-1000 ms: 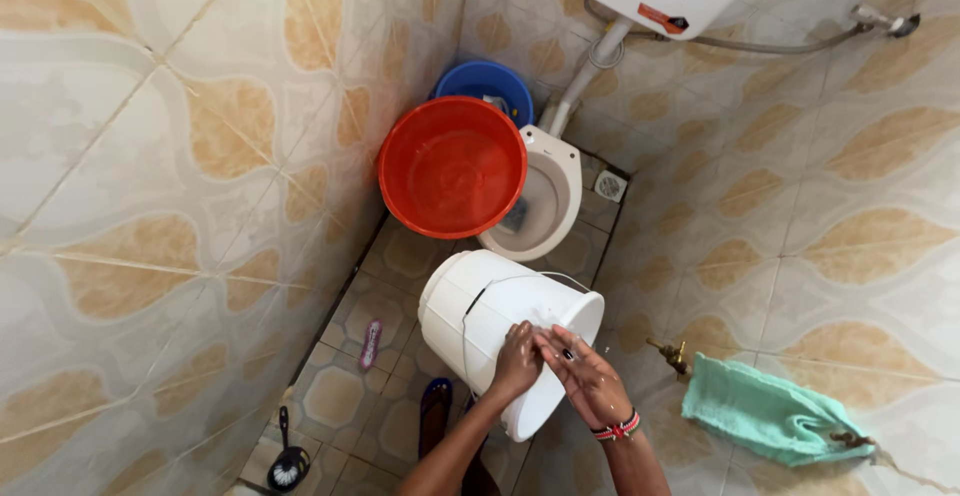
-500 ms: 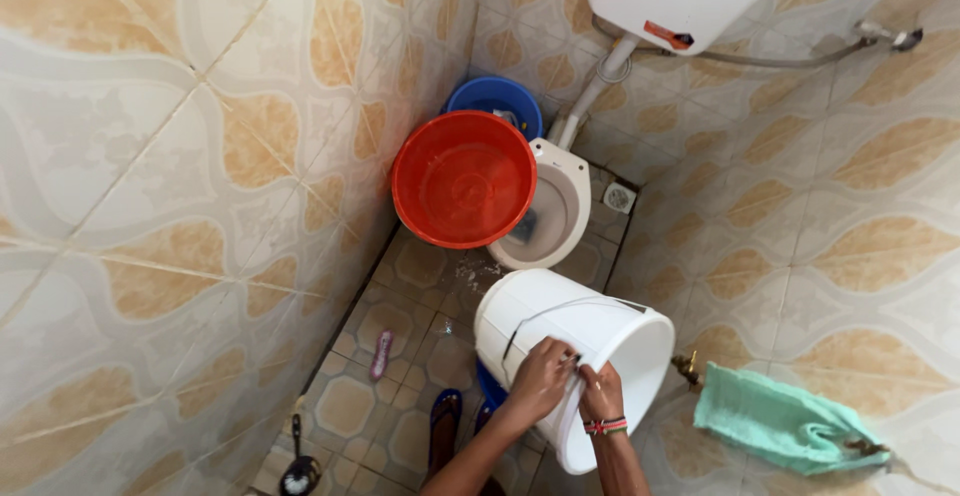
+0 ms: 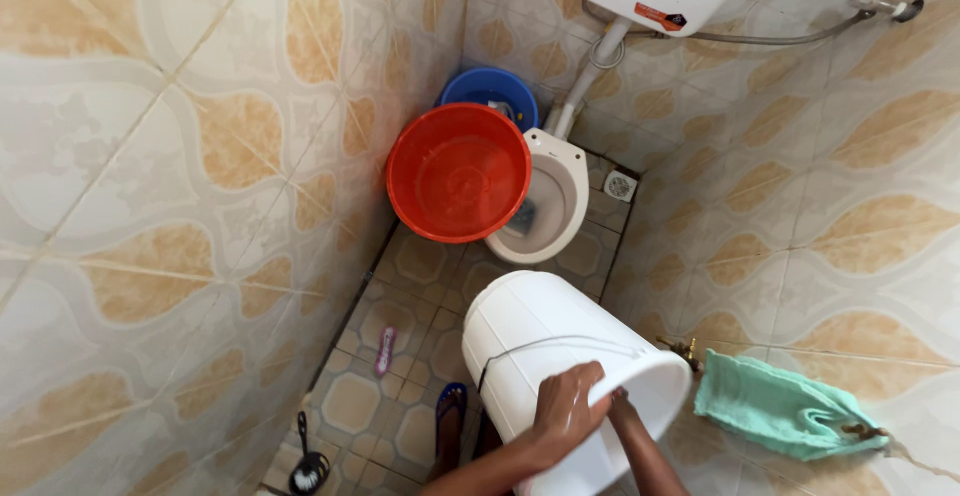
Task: The person washes the exterior of a blue plastic bucket by hand and with a pink brush after rinsing it with water in a bathroom.
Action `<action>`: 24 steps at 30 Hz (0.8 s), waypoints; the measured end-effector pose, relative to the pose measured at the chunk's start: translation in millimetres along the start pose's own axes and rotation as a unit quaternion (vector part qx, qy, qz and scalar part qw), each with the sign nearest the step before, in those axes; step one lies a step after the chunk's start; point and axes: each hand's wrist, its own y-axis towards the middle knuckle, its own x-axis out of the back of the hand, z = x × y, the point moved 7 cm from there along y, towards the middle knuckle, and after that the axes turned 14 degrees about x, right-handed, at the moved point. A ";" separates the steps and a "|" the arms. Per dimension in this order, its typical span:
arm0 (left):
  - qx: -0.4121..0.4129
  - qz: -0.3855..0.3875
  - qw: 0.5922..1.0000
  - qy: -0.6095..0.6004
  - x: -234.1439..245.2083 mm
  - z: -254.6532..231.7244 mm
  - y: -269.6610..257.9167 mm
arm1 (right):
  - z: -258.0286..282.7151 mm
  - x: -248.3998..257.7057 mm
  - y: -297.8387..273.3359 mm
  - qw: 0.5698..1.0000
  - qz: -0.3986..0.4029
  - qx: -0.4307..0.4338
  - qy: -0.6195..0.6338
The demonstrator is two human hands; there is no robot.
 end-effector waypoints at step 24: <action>-0.088 -0.028 0.996 -0.014 -52.0 155.9 56.9 | 106.5 -32.6 -35.0 0.943 0.035 0.014 0.329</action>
